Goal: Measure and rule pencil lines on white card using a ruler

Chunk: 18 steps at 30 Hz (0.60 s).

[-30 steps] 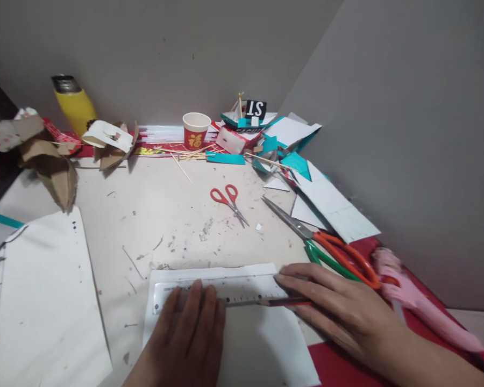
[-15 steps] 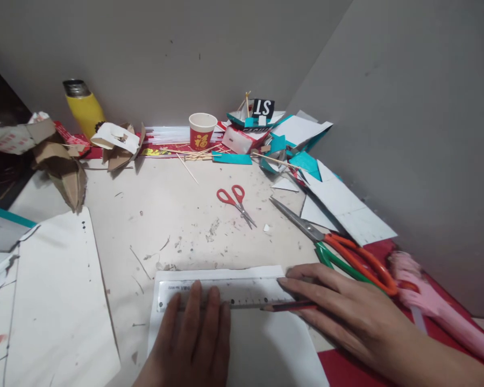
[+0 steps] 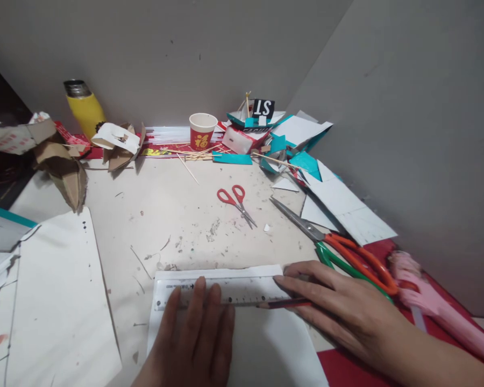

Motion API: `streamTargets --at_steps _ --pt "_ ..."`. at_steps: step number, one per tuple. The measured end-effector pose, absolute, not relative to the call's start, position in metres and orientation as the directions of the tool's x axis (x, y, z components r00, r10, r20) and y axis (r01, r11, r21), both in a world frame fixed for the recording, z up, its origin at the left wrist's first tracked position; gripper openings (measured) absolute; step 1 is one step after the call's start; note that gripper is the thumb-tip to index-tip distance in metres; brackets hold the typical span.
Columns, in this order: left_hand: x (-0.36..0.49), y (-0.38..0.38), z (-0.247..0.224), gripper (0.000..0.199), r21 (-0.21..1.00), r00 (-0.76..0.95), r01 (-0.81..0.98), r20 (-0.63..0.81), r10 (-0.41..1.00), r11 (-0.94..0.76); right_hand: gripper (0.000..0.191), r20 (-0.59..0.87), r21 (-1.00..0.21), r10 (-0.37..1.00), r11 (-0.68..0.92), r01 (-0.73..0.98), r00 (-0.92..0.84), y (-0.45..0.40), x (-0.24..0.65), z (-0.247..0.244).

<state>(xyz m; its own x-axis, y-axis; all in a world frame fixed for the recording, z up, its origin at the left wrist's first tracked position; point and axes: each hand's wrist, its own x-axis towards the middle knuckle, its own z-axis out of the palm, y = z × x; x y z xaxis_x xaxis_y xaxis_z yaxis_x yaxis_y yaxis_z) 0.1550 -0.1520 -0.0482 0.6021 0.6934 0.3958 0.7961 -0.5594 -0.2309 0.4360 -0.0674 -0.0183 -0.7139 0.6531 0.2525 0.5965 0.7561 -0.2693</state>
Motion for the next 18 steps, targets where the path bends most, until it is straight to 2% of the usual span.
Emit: streamTargets --at_steps 8,12,18 --pt "0.1539 -0.1534 -0.0512 0.042 -0.242 0.617 0.786 0.377 0.691 -0.569 0.028 0.233 -0.242 0.644 0.764 0.598 -0.729 -0.0668 0.4360 -0.0187" --pt "0.1558 -0.1513 -0.0503 0.037 -0.239 0.624 0.776 0.428 0.654 -0.584 0.028 0.221 -0.233 0.632 0.774 0.589 -0.743 -0.0660 0.4356 -0.0189" --pt "0.1559 -0.1496 -0.0447 0.033 -0.214 0.614 0.783 0.411 0.673 -0.584 0.028 0.227 -0.240 0.625 0.779 0.579 -0.747 -0.0657 0.4350 -0.0193"
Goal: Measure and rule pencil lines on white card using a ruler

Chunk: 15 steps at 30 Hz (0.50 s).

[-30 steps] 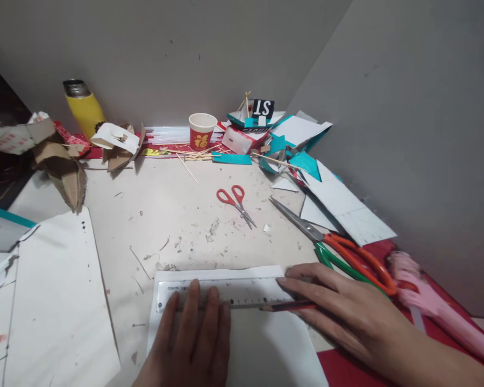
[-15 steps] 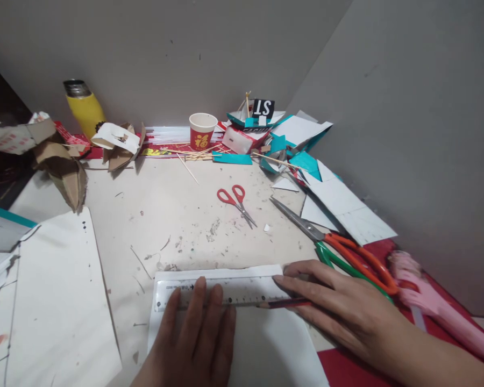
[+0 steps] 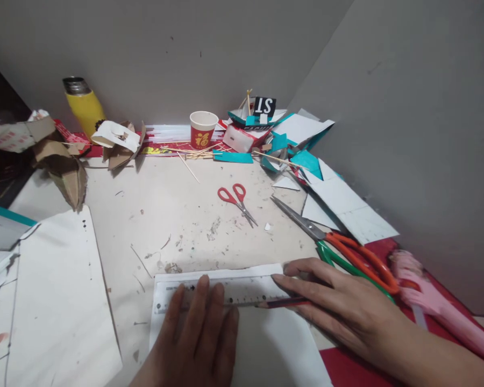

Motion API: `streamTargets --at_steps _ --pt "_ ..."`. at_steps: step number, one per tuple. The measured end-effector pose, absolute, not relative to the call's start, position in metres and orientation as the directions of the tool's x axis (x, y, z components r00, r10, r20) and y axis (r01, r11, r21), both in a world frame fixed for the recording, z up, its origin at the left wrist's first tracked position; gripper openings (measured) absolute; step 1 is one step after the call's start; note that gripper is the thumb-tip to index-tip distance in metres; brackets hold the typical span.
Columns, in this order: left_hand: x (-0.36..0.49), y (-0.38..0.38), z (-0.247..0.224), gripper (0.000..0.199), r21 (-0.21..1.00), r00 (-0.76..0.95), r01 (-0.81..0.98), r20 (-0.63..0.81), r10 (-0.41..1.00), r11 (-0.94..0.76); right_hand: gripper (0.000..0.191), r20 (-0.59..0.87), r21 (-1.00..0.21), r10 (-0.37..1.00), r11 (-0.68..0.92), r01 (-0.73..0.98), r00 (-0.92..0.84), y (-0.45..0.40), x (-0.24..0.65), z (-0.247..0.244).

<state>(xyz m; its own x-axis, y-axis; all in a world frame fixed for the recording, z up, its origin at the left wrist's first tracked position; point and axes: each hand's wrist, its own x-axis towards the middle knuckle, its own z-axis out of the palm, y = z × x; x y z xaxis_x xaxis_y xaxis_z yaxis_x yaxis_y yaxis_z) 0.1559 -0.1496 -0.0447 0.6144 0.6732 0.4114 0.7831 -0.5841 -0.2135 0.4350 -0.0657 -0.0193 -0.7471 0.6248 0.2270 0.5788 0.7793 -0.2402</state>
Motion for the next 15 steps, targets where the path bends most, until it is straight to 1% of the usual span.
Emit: streamTargets --at_steps 4,15 --pt "0.1548 -0.1501 -0.0431 0.036 -0.225 0.609 0.790 0.403 0.683 -0.571 0.027 0.222 -0.264 0.629 0.775 0.574 -0.745 -0.0635 0.4323 -0.0169" --pt "0.1556 -0.1520 -0.0415 0.041 -0.254 0.623 0.782 0.348 0.700 -0.569 0.028 0.231 -0.259 0.636 0.770 0.583 -0.736 -0.0651 0.4323 -0.0167"
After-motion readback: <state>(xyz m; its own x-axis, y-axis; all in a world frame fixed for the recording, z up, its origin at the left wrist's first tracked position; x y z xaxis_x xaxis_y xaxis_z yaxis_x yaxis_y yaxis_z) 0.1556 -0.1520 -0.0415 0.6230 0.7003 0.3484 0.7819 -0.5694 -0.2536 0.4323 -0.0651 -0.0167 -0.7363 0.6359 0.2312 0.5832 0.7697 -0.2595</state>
